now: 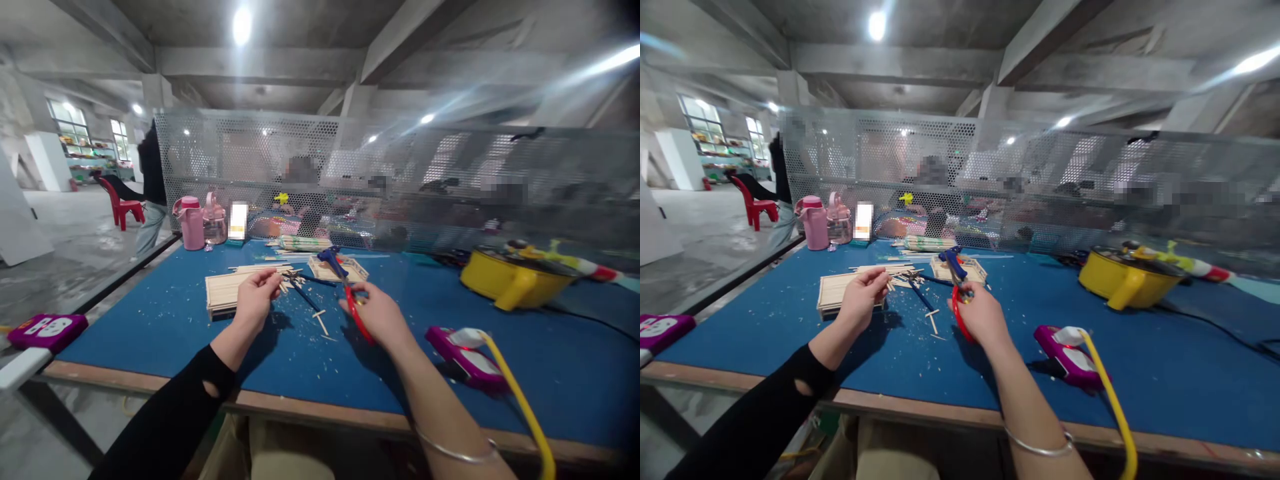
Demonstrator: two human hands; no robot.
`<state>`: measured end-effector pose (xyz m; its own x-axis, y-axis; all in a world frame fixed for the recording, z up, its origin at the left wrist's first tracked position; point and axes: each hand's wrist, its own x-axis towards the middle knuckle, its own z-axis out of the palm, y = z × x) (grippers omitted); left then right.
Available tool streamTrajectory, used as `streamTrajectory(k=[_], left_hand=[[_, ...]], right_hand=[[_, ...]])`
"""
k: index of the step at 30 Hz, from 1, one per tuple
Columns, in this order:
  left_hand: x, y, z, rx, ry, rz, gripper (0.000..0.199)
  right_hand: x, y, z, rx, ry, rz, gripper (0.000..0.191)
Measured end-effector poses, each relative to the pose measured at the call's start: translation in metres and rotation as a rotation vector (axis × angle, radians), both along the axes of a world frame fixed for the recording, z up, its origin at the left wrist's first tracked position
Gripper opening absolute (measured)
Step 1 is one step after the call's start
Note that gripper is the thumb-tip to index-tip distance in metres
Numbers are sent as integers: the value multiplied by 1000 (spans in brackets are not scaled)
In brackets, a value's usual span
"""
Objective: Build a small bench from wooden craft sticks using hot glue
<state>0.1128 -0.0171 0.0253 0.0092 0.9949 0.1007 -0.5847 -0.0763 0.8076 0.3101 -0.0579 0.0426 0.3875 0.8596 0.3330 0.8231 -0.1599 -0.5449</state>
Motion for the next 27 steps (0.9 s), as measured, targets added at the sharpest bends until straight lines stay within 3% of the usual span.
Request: streamTrajectory(k=[4, 9, 14, 21, 24, 27], left_hand=[[-1, 1, 0, 6, -7, 18, 45], [-1, 3, -3, -5, 8, 25, 43], [-1, 4, -4, -1, 3, 30, 43], [0, 4, -2, -33, -9, 15, 46], [0, 3, -3, -35, -16, 13, 46], [1, 4, -4, -25, -20, 9, 45]], right_hand=[[6, -14, -5, -392, -291, 15, 25], [-6, -17, 3, -580, -597, 68, 28], [-23, 5, 16, -526, -644, 166, 29], [-56, 66, -8, -484, -528, 208, 24], [-58, 69, -14, -447, -479, 170, 25], [-55, 59, -8, -360, -450, 103, 31]])
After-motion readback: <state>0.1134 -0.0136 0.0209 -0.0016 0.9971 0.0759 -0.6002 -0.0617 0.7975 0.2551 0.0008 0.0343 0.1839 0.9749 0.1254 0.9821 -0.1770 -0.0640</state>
